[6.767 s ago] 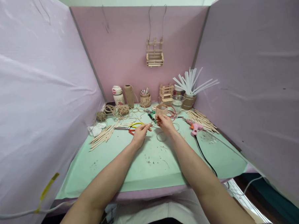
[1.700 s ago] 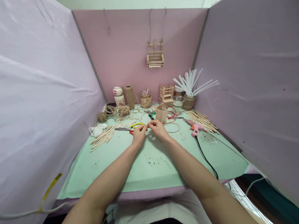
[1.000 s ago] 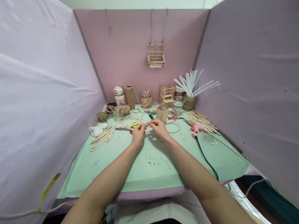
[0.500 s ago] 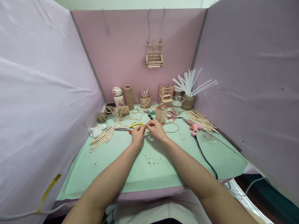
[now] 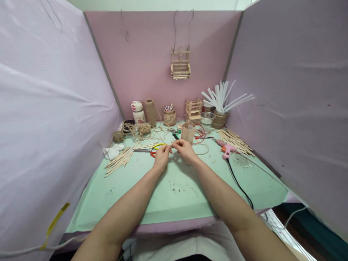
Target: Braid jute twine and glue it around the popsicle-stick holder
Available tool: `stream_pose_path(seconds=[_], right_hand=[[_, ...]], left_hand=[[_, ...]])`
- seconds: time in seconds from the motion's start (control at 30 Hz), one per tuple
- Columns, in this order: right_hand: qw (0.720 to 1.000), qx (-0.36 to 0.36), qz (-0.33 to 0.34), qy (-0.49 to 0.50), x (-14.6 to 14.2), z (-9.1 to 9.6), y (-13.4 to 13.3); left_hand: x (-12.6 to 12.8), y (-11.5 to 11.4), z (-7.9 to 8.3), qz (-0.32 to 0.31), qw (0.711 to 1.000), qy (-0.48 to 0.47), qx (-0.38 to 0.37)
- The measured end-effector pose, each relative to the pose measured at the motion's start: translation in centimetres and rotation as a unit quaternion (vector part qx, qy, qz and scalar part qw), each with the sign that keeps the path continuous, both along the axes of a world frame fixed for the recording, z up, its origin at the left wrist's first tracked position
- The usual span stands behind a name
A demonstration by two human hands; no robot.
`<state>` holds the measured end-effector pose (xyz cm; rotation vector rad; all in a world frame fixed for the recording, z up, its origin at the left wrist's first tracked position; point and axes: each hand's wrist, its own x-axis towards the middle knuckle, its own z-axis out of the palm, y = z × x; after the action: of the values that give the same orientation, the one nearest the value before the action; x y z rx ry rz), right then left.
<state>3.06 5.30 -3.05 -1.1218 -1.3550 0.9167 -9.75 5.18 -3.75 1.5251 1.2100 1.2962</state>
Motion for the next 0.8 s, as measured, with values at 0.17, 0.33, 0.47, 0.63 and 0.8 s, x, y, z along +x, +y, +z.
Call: stream_pose_path(seconds=[0.17,0.33,0.47,0.63,0.8], right_hand=[[0.996,0.007,-0.079,-0.029,0.3,-0.6,0.7],[0.976,-0.039,-0.210,-0.042,1.3,-0.9,1.6],[0.974,-0.035,-0.222,-0.031,1.7,-1.2,2.1],[0.975,-0.025,-0.218,0.028,1.8,-1.3,2.4],[0.979,-0.052,-0.082,0.178,2.3,-0.1,1.9]], left_hand=[[0.2,-0.6,0.4,-0.036,0.997,0.068,0.031],[1.0,-1.9,1.1,-0.107,0.988,0.101,0.048],[1.0,-2.0,1.4,-0.125,0.989,0.073,0.037],[0.7,-1.4,0.8,-0.120,0.991,0.056,0.013],[0.8,-1.2,0.5,-0.101,0.995,-0.008,-0.008]])
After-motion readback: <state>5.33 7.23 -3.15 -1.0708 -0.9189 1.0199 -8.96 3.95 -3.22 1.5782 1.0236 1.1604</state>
